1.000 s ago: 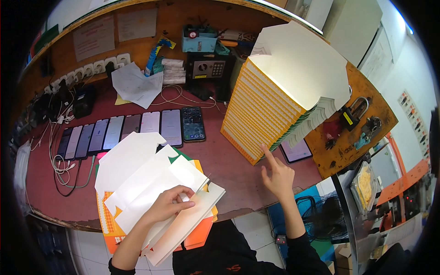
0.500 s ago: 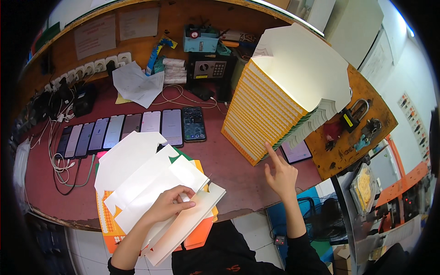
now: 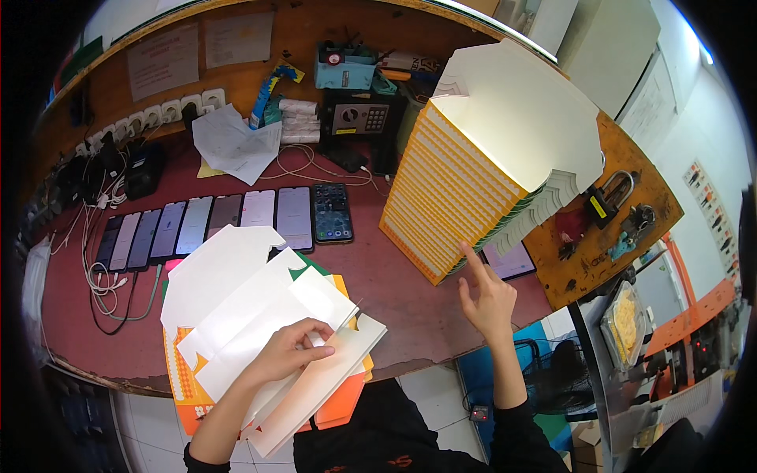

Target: The person assembles cardboard food boxes by hand, folding the flaps to form the structure and stacking the finished boxes on top of each other.

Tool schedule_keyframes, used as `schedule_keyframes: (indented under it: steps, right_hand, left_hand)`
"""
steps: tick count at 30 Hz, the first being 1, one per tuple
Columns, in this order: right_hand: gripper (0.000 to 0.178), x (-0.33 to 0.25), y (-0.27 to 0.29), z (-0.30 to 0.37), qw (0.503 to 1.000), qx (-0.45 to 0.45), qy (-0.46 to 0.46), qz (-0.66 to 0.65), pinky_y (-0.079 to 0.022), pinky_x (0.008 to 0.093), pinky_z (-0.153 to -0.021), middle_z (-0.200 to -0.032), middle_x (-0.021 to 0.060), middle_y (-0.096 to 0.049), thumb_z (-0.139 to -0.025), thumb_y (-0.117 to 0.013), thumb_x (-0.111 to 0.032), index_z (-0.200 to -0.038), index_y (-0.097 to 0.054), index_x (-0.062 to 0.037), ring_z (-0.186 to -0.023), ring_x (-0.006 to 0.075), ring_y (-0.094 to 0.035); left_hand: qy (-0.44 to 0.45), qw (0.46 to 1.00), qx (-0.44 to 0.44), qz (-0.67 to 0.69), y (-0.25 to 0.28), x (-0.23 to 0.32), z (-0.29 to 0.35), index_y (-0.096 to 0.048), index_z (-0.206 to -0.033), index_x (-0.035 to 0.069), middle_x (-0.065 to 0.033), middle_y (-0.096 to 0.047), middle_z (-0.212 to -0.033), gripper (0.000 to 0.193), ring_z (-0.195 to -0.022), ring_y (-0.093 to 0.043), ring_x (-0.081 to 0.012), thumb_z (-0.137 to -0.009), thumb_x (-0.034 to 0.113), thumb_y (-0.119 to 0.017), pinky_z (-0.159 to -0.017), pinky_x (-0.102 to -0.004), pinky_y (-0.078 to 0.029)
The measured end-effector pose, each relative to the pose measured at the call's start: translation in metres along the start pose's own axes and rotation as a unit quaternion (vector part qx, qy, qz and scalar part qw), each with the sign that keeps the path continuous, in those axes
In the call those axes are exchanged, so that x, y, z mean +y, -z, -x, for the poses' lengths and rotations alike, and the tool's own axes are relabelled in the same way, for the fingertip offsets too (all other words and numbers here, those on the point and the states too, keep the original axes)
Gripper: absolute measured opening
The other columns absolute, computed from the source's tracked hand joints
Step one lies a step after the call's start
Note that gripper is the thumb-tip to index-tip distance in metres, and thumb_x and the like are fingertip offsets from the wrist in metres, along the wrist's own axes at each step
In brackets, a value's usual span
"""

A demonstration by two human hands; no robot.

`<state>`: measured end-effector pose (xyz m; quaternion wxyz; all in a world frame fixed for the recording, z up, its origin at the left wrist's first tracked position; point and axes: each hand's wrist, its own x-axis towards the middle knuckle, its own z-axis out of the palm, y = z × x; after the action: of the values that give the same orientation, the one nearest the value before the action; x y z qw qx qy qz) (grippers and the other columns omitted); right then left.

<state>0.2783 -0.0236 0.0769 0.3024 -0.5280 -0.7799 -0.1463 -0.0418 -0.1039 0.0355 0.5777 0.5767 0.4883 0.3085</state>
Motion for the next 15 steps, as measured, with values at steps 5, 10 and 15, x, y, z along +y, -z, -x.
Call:
schedule_keyframes:
  steps: [5, 10, 15]
  right_hand:
    - [0.064, -0.0001, 0.0021, -0.0014, 1.000, 0.007, 0.000, 0.006, -0.040, 0.0338, -0.041, -0.058, 0.0053, -0.044, -0.071, -0.060, -0.012, -0.131, -0.044, -0.0262, -0.045, 0.0232, -0.050]
    - [0.063, 0.0001, 0.0040, -0.0031, 1.000, 0.019, 0.006, -0.004, -0.041, 0.0342, -0.041, -0.058, 0.0053, -0.044, -0.071, -0.060, -0.012, -0.131, -0.044, -0.0258, -0.045, 0.0234, -0.050]
    - [0.063, -0.0009, 0.0072, -0.0043, 1.000, 0.012, -0.003, 0.004, -0.041, 0.0340, -0.042, -0.058, 0.0051, -0.044, -0.072, -0.059, -0.012, -0.131, -0.044, -0.0254, -0.045, 0.0232, -0.050]
  left_hand:
    - [0.002, 1.000, 0.001, -0.008, 0.0005, 0.0000, -0.0003, -0.058, -0.104, 0.003, -0.0016, -0.056, -0.095, 0.036, -0.062, -0.050, -0.0060, -0.078, 0.025, -0.068, -0.052, -0.0209, -0.046]
    - [0.002, 1.000, 0.001, -0.005, -0.0002, 0.0019, -0.0001, -0.058, -0.104, 0.003, -0.0014, -0.056, -0.094, 0.035, -0.061, -0.050, -0.0056, -0.078, 0.025, -0.068, -0.051, -0.0205, -0.046]
    - [-0.001, 1.000, 0.002, -0.013, 0.0000, 0.0009, -0.0008, -0.058, -0.104, 0.003, -0.0014, -0.056, -0.094, 0.035, -0.060, -0.050, -0.0054, -0.078, 0.025, -0.068, -0.051, -0.0204, -0.046]
